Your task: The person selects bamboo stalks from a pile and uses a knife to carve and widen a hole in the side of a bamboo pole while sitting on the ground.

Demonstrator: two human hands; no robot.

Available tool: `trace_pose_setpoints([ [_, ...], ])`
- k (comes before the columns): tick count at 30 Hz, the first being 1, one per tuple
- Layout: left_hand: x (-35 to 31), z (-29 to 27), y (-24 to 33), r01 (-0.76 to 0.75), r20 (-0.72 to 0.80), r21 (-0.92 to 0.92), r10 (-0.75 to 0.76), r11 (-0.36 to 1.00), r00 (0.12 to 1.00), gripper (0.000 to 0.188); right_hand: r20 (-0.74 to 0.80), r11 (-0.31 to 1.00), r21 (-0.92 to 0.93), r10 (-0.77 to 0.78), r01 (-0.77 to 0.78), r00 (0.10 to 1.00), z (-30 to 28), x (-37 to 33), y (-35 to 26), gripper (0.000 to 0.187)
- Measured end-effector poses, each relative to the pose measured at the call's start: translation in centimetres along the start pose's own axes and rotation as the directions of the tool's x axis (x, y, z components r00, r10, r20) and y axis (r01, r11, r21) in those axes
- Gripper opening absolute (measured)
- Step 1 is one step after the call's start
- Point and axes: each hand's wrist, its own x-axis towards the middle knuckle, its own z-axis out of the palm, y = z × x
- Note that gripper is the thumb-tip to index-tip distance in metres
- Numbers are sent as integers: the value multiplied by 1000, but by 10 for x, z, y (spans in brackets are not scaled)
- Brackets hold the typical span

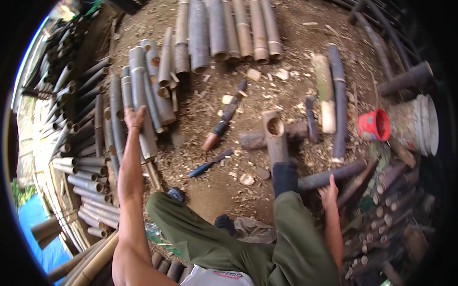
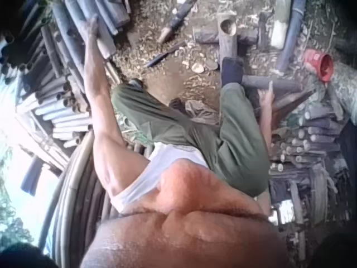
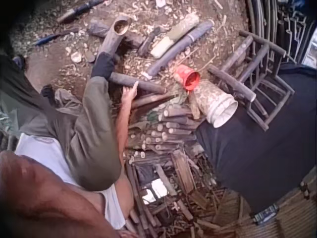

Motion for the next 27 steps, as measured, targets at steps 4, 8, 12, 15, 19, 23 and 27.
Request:
trace_pose_setpoints([
  [4,37,27,49,-75,-56,-219,65,973,996,48,-90,997,69,-15,22,996,9,15,-24,73],
  [8,43,11,106,-414,-28,-136,414,900,910,48,-28,993,114,-24,27,999,26,4,-29,88],
  [12,-41,-22,177,-406,155,-323,471,855,868,45,-78,985,148,-75,86,994,11,-9,-16,93],
  [15,-126,-84,209,-354,447,-366,496,861,744,39,-90,959,264,-84,105,992,12,-26,-23,89],
  [19,-246,-124,237,-280,787,-406,488,870,377,42,35,935,255,-265,247,964,7,-56,-40,68],
  [23,-331,-133,239,-533,765,-475,628,700,143,54,281,833,154,-553,531,785,23,-141,-58,59],
  [27,-396,-166,261,-505,570,-720,821,475,-41,88,558,320,-60,-775,945,298,57,-216,-66,49],
])
